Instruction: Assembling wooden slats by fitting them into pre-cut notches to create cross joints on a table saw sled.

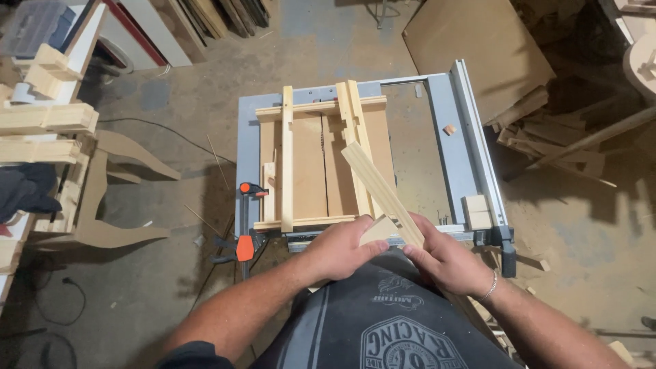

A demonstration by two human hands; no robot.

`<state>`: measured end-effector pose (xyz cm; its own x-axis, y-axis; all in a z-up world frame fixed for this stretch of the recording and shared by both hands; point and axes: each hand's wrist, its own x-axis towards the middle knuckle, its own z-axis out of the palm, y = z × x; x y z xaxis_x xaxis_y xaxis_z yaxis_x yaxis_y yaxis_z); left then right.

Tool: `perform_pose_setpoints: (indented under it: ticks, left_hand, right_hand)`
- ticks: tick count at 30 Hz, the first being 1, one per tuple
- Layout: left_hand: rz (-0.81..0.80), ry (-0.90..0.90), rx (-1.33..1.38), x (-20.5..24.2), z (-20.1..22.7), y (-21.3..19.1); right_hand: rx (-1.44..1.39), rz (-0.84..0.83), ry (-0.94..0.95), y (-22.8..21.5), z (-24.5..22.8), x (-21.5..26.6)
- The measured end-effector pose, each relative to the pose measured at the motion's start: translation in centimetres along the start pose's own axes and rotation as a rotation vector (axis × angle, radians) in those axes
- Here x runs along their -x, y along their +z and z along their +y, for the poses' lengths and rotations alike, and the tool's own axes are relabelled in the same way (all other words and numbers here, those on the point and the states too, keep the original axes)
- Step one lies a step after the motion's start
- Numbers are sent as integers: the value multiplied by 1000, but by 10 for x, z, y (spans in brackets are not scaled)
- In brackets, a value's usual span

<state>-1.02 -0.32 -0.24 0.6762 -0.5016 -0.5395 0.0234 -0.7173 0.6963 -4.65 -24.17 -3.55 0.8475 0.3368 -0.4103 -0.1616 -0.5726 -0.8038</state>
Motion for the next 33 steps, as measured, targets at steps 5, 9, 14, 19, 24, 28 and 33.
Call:
perform_pose_setpoints:
  ticks: [5, 9, 14, 19, 24, 28, 33]
  left_hand:
    - [-31, -3, -21, 7, 10, -5]
    - [-28, -3, -9, 10, 9, -3]
    - [-24, -50, 13, 16, 18, -4]
    - [-3, -41, 10, 17, 17, -3]
    - [20, -14, -27, 16, 14, -2]
    - [16, -16, -33, 16, 14, -2]
    - [-3, -23, -81, 19, 17, -5]
  right_hand:
    - [24, -6, -19, 3, 12, 0]
    - [55, -15, -43, 1, 24, -1]
    - [188, 32, 3, 11, 25, 2]
    - [265, 75, 26, 10, 23, 3]
    - [347, 109, 53, 22, 20, 3]
    - [263, 84, -12, 13, 27, -1]
    - [178, 61, -57, 16, 35, -3]
